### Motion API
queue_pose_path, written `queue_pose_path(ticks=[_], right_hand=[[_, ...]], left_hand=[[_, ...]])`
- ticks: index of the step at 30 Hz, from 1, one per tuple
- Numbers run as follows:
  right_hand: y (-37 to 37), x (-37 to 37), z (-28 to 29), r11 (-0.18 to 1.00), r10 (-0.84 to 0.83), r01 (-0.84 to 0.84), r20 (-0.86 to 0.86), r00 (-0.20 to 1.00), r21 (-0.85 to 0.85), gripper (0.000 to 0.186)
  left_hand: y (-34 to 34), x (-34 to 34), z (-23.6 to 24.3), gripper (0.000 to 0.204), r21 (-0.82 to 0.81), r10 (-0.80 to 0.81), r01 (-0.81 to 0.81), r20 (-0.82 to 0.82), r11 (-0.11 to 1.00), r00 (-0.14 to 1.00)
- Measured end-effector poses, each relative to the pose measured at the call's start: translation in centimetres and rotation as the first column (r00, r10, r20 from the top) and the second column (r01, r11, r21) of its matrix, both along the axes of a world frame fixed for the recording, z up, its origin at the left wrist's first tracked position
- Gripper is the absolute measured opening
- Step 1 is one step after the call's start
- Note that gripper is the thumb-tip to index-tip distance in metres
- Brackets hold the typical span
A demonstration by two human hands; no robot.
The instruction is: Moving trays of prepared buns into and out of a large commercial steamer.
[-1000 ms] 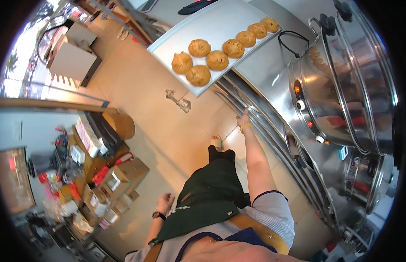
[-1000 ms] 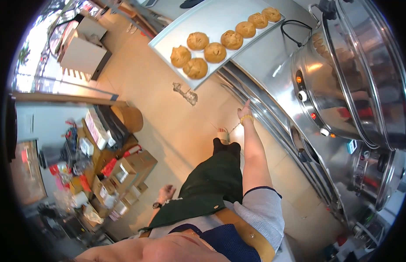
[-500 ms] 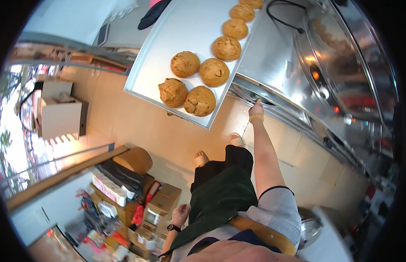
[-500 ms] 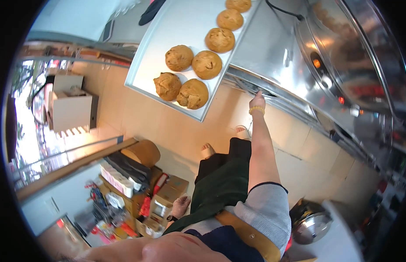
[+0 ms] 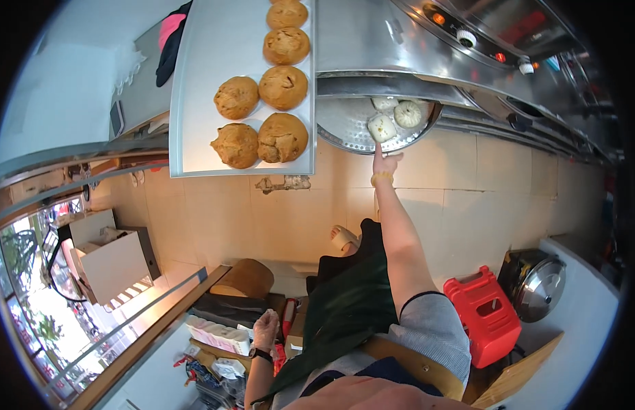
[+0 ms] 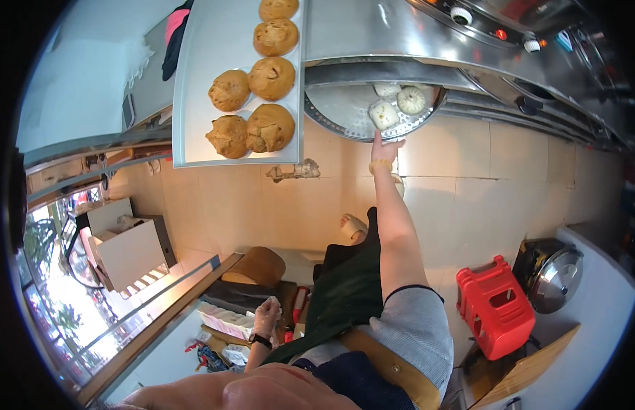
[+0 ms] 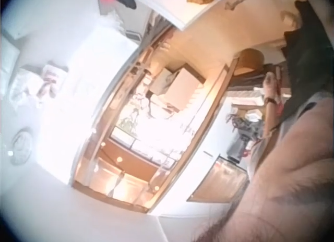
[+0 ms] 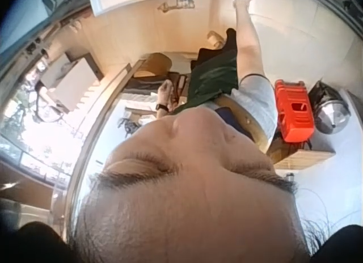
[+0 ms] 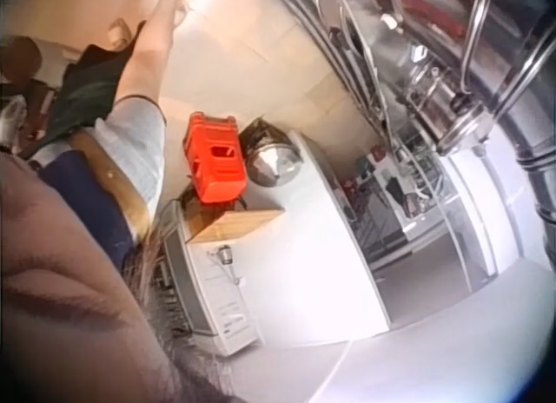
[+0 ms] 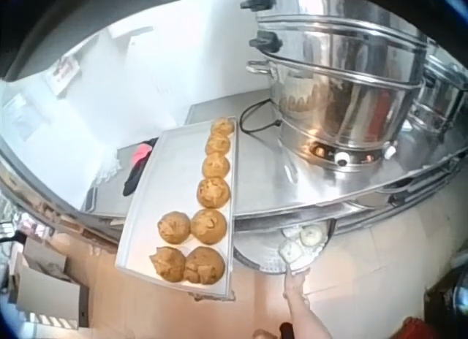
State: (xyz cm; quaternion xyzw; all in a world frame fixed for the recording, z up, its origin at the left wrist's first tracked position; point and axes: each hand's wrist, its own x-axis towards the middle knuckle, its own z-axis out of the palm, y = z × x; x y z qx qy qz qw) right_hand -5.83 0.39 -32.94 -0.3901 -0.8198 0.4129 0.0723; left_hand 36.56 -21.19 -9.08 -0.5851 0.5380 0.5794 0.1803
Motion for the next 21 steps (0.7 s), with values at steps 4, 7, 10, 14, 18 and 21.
queue_pose_path(ticks=[4,7,10,14,18,21], right_hand=[[0.1,-2.3,-0.4,0.635,0.034,0.151,0.223,0.974,-0.758,0.037],[-0.4,-1.5,-0.4,0.648,-0.119,0.29,0.283,0.952,-0.704,0.025],[2.8,2.9,-3.1,0.729,-0.1,0.266,0.286,0.953,-0.631,0.024],[3.4,9.6,-1.3,0.664,-0.096,0.314,0.338,0.936,-0.679,0.021],[6.3,14.0,-0.3,0.724,-0.026,0.252,0.34,0.94,-0.642,0.027],[7.5,15.8,-0.2,0.773,0.034,0.235,0.408,0.912,-0.59,0.032]], left_hand=[[0.1,2.5,-3.8,0.021,-0.148,-0.307,0.3,-0.024,0.942,0.951],[0.0,3.1,-4.8,0.029,-0.089,-0.495,0.501,0.082,0.861,0.865],[-0.2,2.6,-5.3,0.029,-0.082,-0.539,0.541,0.044,0.837,0.841],[-0.6,0.2,-2.2,0.026,-0.141,-0.555,0.557,0.058,0.818,0.83],[-3.1,0.1,-2.6,0.024,-0.14,-0.52,0.52,0.036,0.843,0.853],[-2.8,-0.8,-2.0,0.025,-0.144,-0.492,0.49,0.023,0.86,0.87]])
